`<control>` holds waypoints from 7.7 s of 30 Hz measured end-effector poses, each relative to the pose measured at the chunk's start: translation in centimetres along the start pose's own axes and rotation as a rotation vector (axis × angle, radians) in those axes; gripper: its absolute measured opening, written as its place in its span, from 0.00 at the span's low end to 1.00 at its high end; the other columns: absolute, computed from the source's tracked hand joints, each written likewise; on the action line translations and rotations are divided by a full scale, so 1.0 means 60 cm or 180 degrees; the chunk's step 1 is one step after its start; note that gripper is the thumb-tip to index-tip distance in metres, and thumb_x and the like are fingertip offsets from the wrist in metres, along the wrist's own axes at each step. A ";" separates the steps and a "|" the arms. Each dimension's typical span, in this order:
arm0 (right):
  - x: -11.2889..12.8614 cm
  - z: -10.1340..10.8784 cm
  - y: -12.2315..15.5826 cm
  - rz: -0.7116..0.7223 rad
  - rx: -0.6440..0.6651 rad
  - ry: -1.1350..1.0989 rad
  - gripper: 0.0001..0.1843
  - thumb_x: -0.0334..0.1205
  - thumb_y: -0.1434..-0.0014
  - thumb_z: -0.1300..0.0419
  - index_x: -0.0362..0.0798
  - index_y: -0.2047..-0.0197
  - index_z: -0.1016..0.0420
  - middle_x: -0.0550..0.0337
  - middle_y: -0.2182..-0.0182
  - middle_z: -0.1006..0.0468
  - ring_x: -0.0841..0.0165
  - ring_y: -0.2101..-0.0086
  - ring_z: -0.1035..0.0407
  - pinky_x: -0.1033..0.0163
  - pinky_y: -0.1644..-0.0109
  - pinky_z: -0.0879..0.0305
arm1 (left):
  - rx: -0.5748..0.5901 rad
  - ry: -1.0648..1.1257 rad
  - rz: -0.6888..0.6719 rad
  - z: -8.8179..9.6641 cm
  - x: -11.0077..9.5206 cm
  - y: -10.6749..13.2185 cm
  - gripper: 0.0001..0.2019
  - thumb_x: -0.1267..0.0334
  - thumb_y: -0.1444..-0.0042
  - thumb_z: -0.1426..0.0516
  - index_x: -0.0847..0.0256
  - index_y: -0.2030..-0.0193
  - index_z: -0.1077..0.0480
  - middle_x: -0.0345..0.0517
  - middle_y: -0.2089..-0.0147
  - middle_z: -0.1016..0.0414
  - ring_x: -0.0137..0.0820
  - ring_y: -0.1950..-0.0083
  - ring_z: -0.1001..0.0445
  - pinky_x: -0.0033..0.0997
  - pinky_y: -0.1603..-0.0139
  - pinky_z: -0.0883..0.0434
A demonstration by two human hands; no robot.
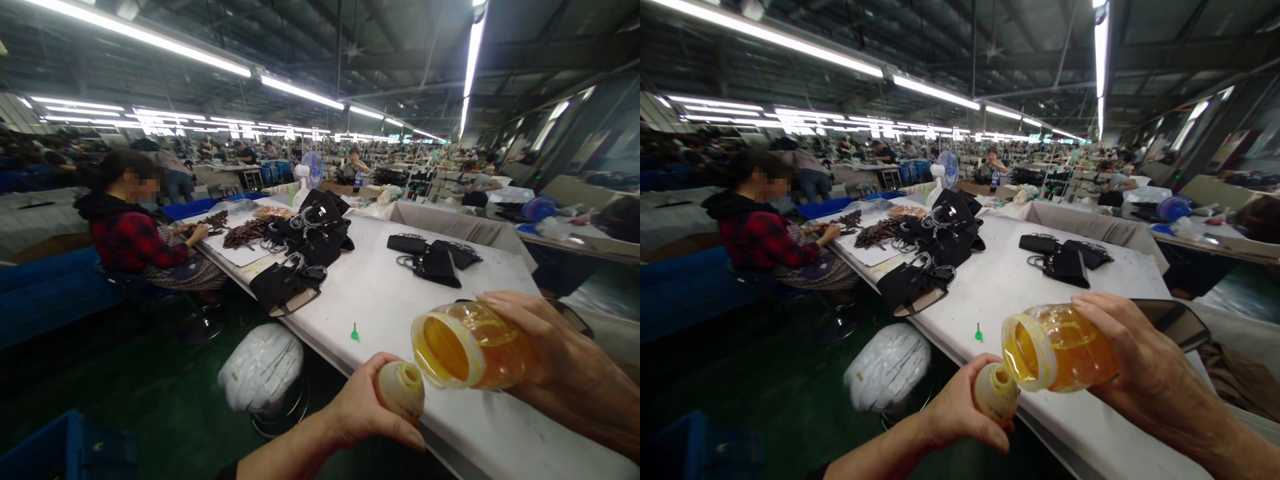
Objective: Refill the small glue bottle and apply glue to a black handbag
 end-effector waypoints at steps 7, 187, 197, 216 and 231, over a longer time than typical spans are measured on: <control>0.005 0.004 -0.009 0.0154 -0.0028 0.0023 0.37 0.43 0.37 0.37 0.46 0.29 0.45 0.41 0.43 0.31 0.52 0.44 0.32 0.43 0.44 0.27 | 0.0018 -0.0021 -0.0066 0.000 -0.004 -0.001 0.50 0.71 0.90 0.21 0.62 0.51 0.32 0.42 0.63 0.20 0.31 0.67 0.22 0.30 0.64 0.26; 0.017 -0.011 -0.024 0.0090 -0.0159 0.0214 0.37 0.44 0.37 0.36 0.43 0.30 0.44 0.39 0.44 0.29 0.48 0.45 0.32 0.42 0.45 0.34 | 0.0289 -0.0063 -0.0045 0.032 -0.017 -0.023 0.49 0.74 0.84 0.21 0.62 0.48 0.33 0.46 0.60 0.20 0.34 0.64 0.22 0.31 0.63 0.22; 0.016 -0.011 -0.024 0.0073 -0.0186 0.0223 0.37 0.44 0.36 0.36 0.45 0.30 0.44 0.39 0.45 0.29 0.48 0.47 0.31 0.40 0.46 0.33 | 0.0273 -0.0076 -0.0040 0.032 -0.020 -0.024 0.49 0.75 0.85 0.22 0.62 0.48 0.32 0.46 0.60 0.20 0.33 0.64 0.21 0.30 0.64 0.23; 0.013 -0.014 -0.019 0.0062 -0.0123 0.0190 0.39 0.40 0.38 0.36 0.47 0.28 0.46 0.41 0.44 0.29 0.48 0.46 0.31 0.40 0.44 0.34 | 0.0271 -0.0105 -0.0006 0.034 -0.021 -0.024 0.50 0.72 0.85 0.21 0.63 0.47 0.34 0.46 0.62 0.19 0.34 0.66 0.21 0.30 0.65 0.23; 0.023 -0.008 -0.022 0.0173 -0.0128 0.0248 0.39 0.43 0.37 0.36 0.45 0.28 0.46 0.38 0.44 0.28 0.47 0.46 0.31 0.38 0.46 0.33 | 0.0272 -0.0154 0.0022 0.034 -0.015 -0.015 0.52 0.69 0.86 0.20 0.62 0.47 0.34 0.46 0.63 0.20 0.35 0.66 0.21 0.33 0.63 0.24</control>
Point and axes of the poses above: each hand's wrist, its own y-axis away from the middle knuckle, its own z-axis out of the back of the hand, x = y × z, the point moved 6 cm from there along -y, towards the middle knuckle
